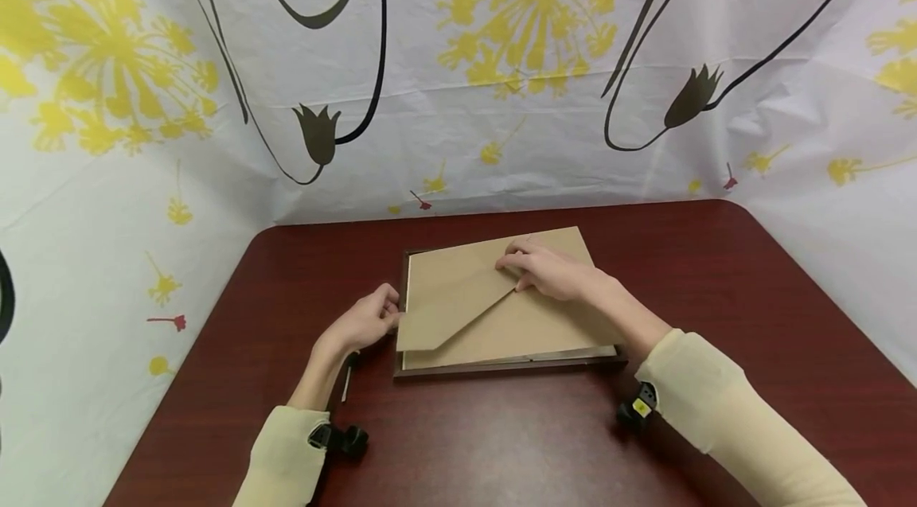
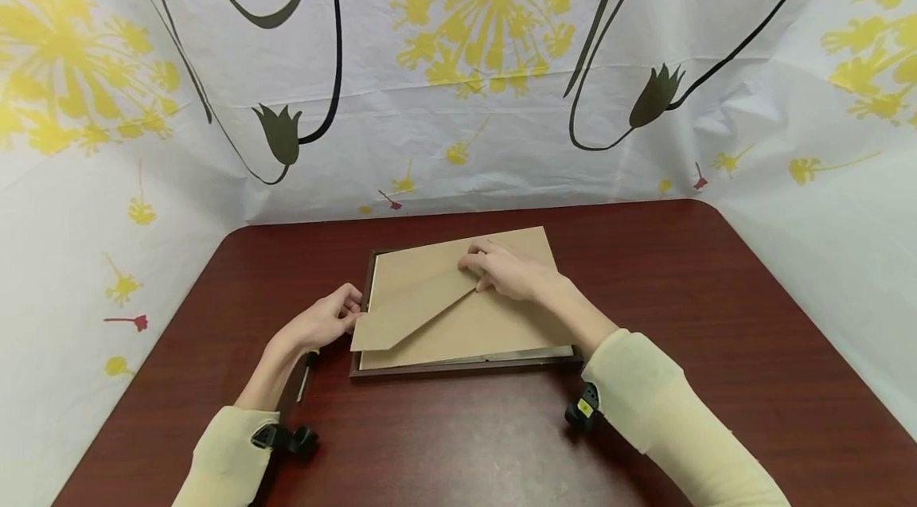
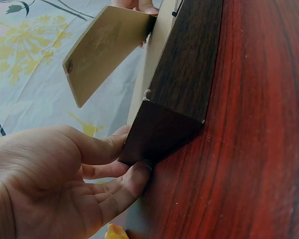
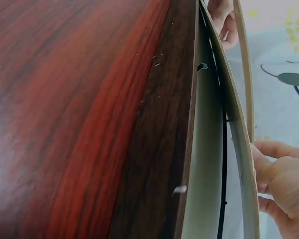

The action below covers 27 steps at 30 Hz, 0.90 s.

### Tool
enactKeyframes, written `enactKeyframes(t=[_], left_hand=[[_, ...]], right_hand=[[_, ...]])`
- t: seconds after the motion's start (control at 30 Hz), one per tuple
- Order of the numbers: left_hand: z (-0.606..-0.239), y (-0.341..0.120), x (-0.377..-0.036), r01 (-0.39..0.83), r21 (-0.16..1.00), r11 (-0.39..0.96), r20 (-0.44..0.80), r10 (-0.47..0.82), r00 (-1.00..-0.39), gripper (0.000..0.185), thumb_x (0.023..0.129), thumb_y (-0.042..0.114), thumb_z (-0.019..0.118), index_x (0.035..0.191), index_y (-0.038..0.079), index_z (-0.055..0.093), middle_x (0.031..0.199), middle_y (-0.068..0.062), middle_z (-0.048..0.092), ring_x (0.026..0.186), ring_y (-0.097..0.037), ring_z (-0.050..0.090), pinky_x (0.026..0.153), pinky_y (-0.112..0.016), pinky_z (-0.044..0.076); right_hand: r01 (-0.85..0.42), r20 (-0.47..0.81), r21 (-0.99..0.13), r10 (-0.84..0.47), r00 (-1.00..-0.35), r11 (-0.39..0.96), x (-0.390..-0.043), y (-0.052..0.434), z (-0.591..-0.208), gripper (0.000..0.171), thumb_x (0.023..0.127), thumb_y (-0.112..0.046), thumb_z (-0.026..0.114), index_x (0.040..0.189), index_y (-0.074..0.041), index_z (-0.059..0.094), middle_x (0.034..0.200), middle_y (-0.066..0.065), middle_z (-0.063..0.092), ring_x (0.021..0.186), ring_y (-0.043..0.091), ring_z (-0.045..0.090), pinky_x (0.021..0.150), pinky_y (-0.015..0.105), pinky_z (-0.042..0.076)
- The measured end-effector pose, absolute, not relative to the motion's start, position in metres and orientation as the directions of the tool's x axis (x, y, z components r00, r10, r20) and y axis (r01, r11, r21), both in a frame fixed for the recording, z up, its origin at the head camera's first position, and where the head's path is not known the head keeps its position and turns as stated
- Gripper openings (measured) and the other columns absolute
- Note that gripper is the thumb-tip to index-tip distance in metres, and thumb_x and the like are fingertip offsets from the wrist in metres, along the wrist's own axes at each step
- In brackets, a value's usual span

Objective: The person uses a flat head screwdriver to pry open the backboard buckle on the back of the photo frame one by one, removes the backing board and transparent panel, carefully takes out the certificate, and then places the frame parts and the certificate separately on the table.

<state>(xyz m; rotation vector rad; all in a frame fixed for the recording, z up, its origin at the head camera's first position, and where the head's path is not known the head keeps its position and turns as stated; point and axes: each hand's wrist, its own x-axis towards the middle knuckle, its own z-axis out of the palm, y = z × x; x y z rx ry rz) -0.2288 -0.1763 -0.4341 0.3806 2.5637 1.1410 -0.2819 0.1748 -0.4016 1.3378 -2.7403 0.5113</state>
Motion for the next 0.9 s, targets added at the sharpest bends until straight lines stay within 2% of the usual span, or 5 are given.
enactKeyframes(t=[0.23,0.53,0.9], left_hand=[[-0.435,-0.176,-0.229,0.129,0.762,0.635,-0.153,0.369,-0.917,0.031,0.103,0.012,0.060,0.124,-0.007,0.046,0.103,-0.014,0.058,0.088,-0.021,0.057,0.081,-0.039,0.048],[-0.435,-0.171,-0.229,0.085,0.770,0.632,-0.169,0.330,-0.929,0.030,0.102,0.015,0.063,0.120,-0.004,0.049,0.099,-0.011,0.059,0.086,-0.020,0.058,0.082,-0.038,0.048],[-0.433,-0.174,-0.228,0.060,0.766,0.640,-0.191,0.315,-0.930,0.033,0.102,0.018,0.062,0.123,-0.004,0.048,0.105,-0.013,0.059,0.089,-0.021,0.059,0.083,-0.040,0.048]], right_hand=[[-0.770,0.189,-0.283,-0.754,-0.629,0.571,-0.279,0.188,-0.410,0.042,0.088,-0.008,0.078,0.128,-0.006,0.065,0.126,0.013,0.058,0.115,0.028,0.058,0.094,0.044,0.049],[-0.784,0.203,-0.279,-0.764,-0.612,0.554,-0.281,0.195,-0.412,0.042,0.087,-0.007,0.078,0.128,-0.004,0.066,0.125,0.013,0.059,0.116,0.029,0.058,0.096,0.045,0.048],[-0.787,0.247,-0.265,-0.749,-0.615,0.558,-0.280,0.210,-0.419,0.043,0.085,-0.005,0.079,0.127,-0.003,0.067,0.124,0.014,0.060,0.116,0.031,0.058,0.095,0.048,0.048]])
